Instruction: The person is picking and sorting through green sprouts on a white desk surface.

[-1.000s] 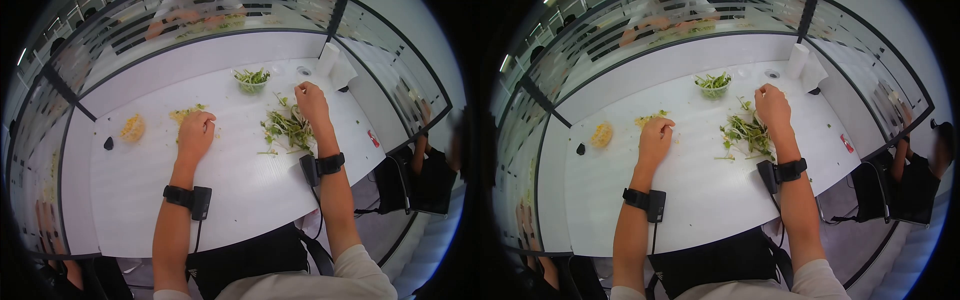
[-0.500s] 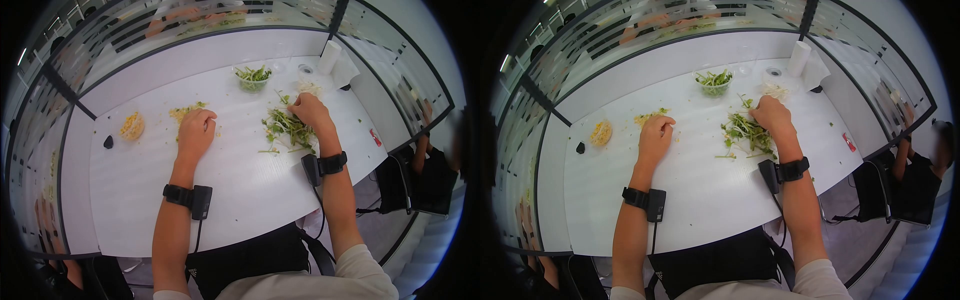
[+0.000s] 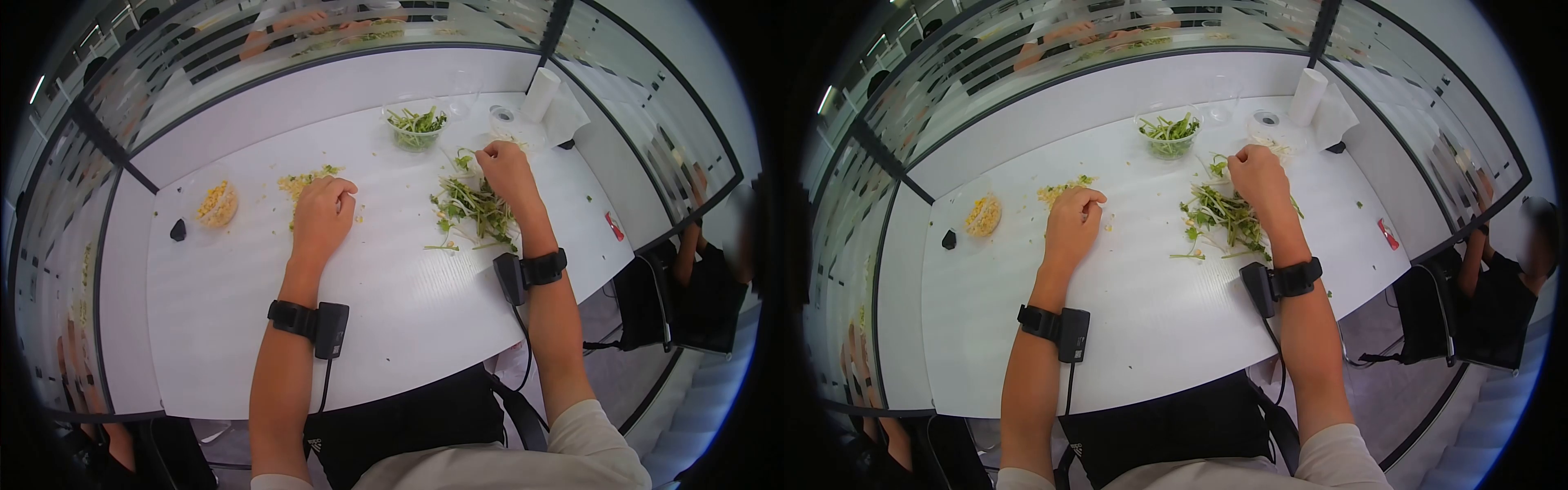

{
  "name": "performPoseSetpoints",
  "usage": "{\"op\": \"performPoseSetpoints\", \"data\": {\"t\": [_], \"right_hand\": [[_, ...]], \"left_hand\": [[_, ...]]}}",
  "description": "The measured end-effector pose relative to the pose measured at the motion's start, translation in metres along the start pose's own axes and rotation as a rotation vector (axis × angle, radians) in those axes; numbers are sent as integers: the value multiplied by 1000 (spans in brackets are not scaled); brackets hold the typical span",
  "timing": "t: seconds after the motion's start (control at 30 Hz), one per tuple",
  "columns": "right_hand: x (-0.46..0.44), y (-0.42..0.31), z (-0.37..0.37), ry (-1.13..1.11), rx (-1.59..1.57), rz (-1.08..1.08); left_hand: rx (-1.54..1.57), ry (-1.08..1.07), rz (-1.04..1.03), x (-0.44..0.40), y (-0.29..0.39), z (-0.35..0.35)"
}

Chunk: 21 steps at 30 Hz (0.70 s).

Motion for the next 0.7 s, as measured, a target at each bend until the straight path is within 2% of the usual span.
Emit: {"op": "performPoseSetpoints", "data": {"t": [0.1, 0.13, 0.23, 0.33, 0.4, 0.47, 0.5, 0.6, 0.67, 0.7], "right_hand": [[-7, 4, -5, 114, -231, 52], [-8, 3, -5, 114, -230, 54], [-6, -5, 3, 94, -516, 44], [-1, -16, 9, 127, -614, 10], [-5, -17, 6, 142, -679, 62], [-6, -30, 9, 44, -914, -46], [-9, -40, 11, 35, -983, -1], [-21, -66, 23, 74, -1046, 91], [-37, -75, 22, 102, -959, 112], [-46, -73, 14, 92, -790, 173]], "left_hand": [[11, 8, -7, 0, -1, 0], [12, 8, -8, 0, -1, 0], [17, 9, -7, 0, -2, -1], [11, 7, -11, 0, -1, 0], [1, -22, -21, -1, -3, 1], [16, -8, -15, -1, 0, 1], [29, -1, -4, 0, 1, 1], [-5, 3, -55, 0, 0, 1], [-2, 9, -41, 0, 1, 3], [-8, 1, -28, 0, 2, 3]]}}
Point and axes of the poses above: each hand's wrist, its own x-axis away from the middle knuckle, its own z-axis out of the back of the hand, y = z × x, the point moved 1 cm from there along -x, towards the middle knuckle, and after that the axes turned 4 degrees about x, right-handed, at the moved point
